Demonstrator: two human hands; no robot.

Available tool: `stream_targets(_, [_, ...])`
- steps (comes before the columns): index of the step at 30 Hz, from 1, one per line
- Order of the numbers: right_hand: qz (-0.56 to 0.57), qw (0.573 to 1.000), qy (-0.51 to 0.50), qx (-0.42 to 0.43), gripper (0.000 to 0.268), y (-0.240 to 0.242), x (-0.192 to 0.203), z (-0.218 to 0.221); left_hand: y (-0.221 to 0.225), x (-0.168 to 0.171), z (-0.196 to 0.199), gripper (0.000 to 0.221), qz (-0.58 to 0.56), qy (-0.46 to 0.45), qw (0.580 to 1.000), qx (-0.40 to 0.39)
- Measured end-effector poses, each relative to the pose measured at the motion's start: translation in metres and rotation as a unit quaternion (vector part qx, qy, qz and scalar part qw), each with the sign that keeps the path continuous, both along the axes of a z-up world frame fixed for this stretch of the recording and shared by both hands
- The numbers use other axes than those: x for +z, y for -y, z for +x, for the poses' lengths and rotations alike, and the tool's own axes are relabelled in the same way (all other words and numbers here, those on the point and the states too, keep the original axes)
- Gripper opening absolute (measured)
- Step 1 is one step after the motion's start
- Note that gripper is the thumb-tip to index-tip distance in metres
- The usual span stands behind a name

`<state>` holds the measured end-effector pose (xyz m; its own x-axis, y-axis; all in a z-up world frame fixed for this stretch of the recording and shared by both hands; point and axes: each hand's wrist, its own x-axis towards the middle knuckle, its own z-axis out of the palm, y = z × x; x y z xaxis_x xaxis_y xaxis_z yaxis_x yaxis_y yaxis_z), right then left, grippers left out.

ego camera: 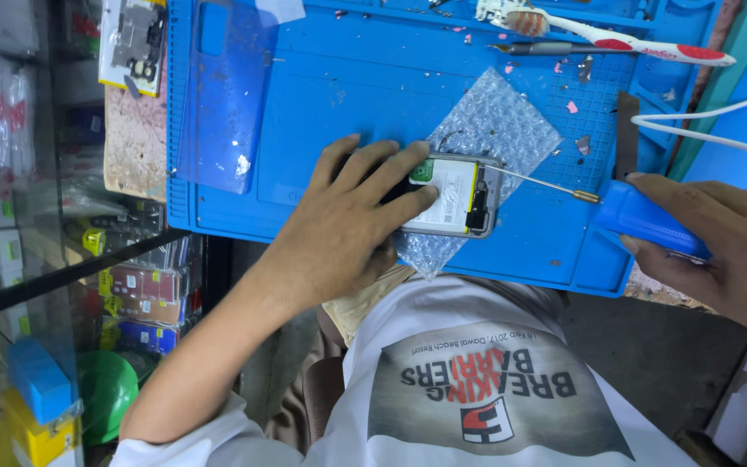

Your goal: The person cleans the internal components of a mobile phone using a toothbrush, uses a soldering iron to heat specific points on the motherboard, and handles the battery and phone frame by hand.

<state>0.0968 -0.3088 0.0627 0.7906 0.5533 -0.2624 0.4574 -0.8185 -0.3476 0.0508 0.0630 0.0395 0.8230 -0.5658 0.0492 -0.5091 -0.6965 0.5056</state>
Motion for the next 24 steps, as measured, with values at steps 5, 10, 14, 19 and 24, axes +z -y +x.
stream_targets(5, [-0.017,0.998,0.045,0.034,0.059,0.001,-0.003,0.002,0.021,-0.003,-0.027,0.068,0.063,0.029,0.996,0.064])
stream_targets(10, [0.029,0.999,0.013,0.006,0.059,0.006,-0.013,0.005,0.043,-0.014,-0.047,0.071,0.034,0.011,0.989,0.142])
stream_targets(14, [0.046,0.999,-0.01,-0.011,0.062,0.013,-0.021,0.004,0.066,-0.028,-0.055,0.06,-0.037,0.042,0.978,0.199])
stream_targets(19, [0.027,0.999,-0.029,-0.005,0.067,0.022,-0.025,0.004,0.075,-0.045,-0.059,0.058,-0.048,0.072,0.969,0.233])
stream_targets(24, [0.046,0.998,-0.038,-0.016,0.066,0.021,-0.026,0.006,0.074,-0.054,-0.06,0.051,-0.057,0.072,0.967,0.237])
